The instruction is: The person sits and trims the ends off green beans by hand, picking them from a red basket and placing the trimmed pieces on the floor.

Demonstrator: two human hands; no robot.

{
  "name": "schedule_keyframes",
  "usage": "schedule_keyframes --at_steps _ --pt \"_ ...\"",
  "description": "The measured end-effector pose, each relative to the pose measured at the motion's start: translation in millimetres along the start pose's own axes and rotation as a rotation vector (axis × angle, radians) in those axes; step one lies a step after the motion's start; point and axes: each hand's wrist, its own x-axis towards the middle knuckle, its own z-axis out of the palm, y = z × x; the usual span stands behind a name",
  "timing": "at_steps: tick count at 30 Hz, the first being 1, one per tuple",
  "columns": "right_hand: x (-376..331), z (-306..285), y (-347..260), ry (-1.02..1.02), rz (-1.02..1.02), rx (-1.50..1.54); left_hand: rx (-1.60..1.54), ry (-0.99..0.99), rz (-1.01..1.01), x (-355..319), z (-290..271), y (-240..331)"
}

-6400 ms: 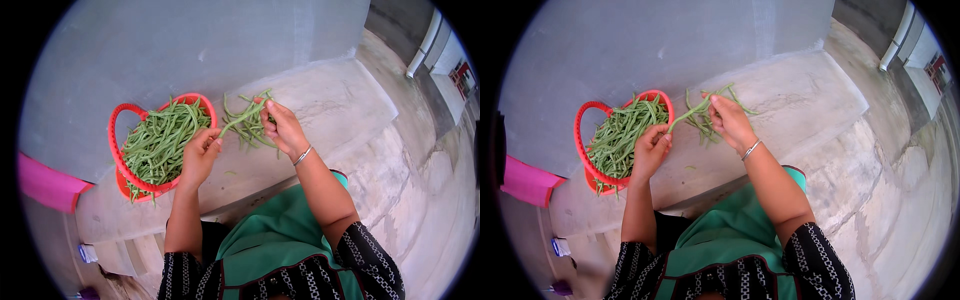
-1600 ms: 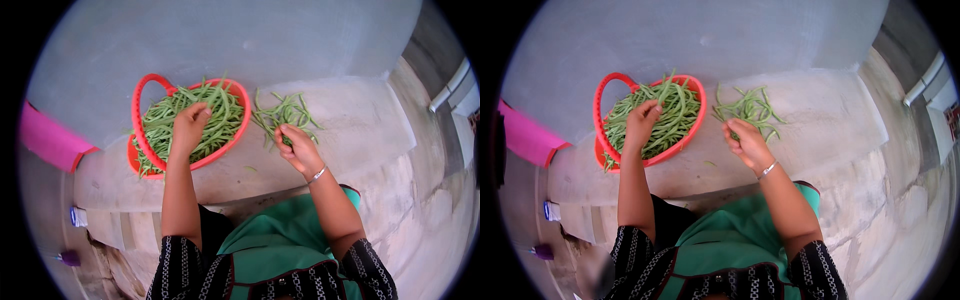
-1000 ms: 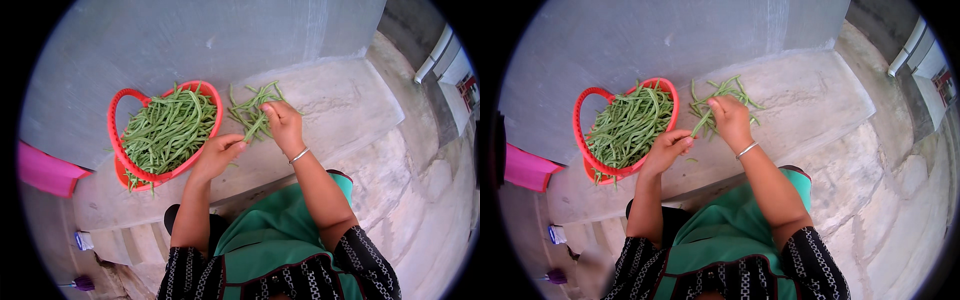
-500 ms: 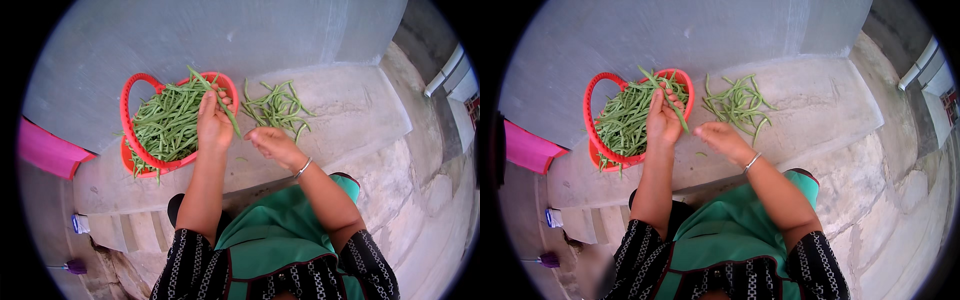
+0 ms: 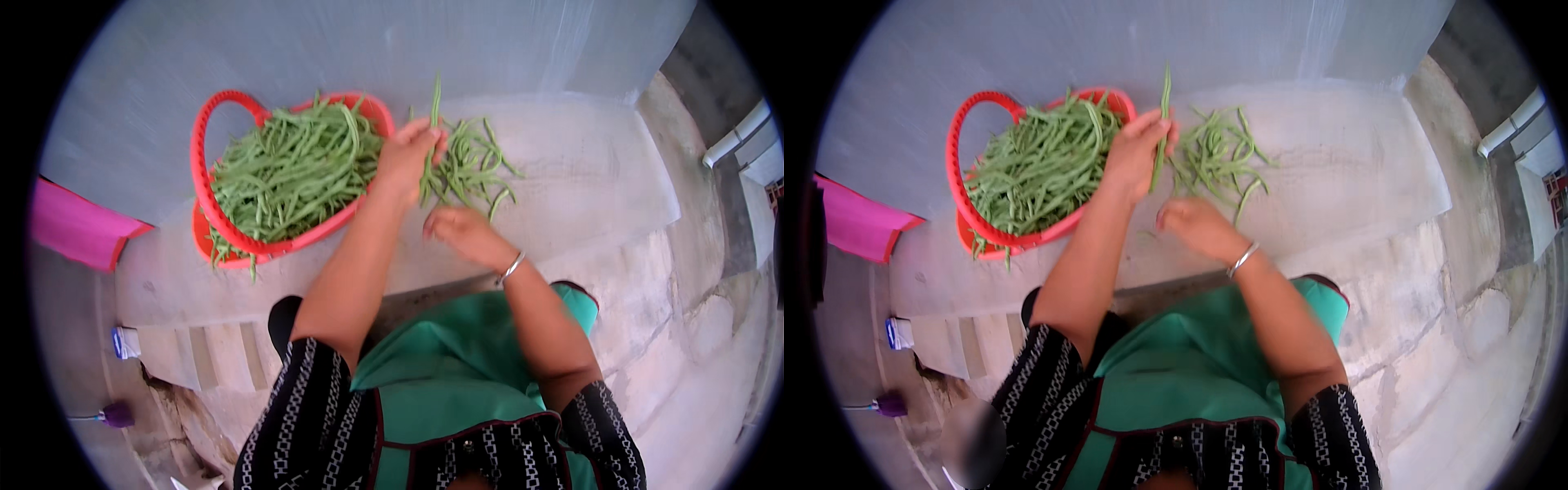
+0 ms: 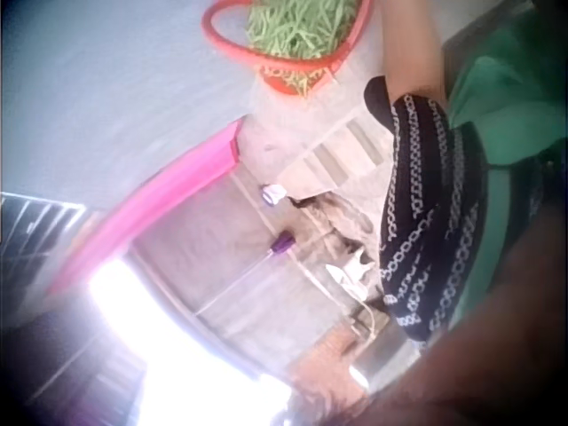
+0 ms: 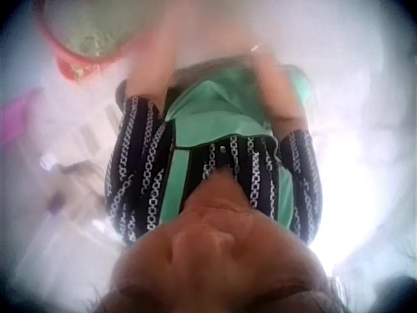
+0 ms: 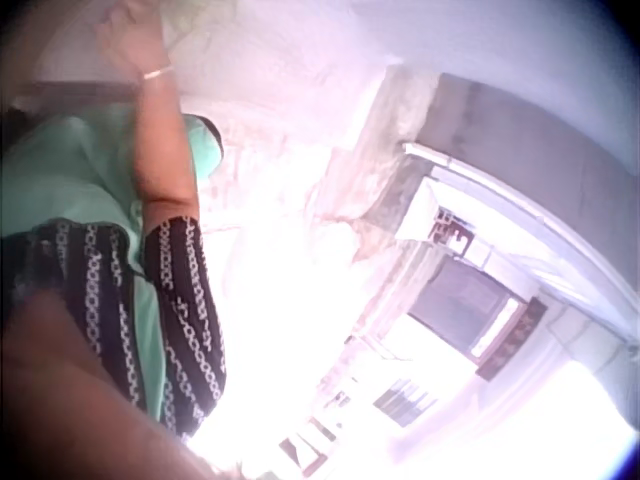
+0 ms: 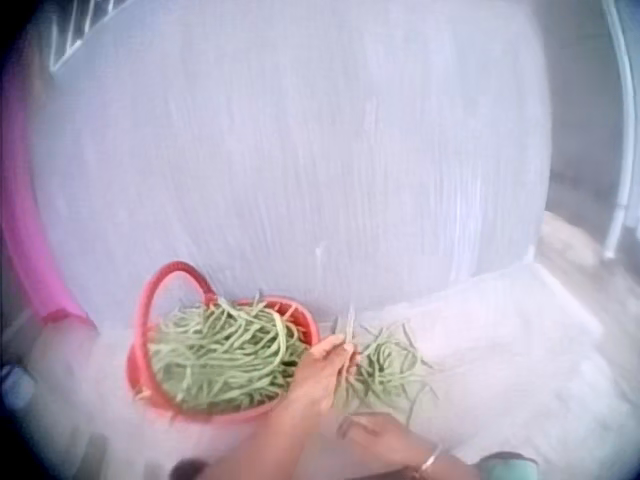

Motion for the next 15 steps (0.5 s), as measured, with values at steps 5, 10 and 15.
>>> schedule_keyframes --at_steps 5,10,15 --pt "16 12 37 0.025 0.548 0.394 0.335 0.171 0.213 -9 -24 -16" --pt "39 76 108 0.040 0.323 -0.147 0.120 0.113 0.076 -60 -53 5" --pt "42 113 126 0.062 0.124 -0.590 0.137 0.161 0.060 -97 -93 1"
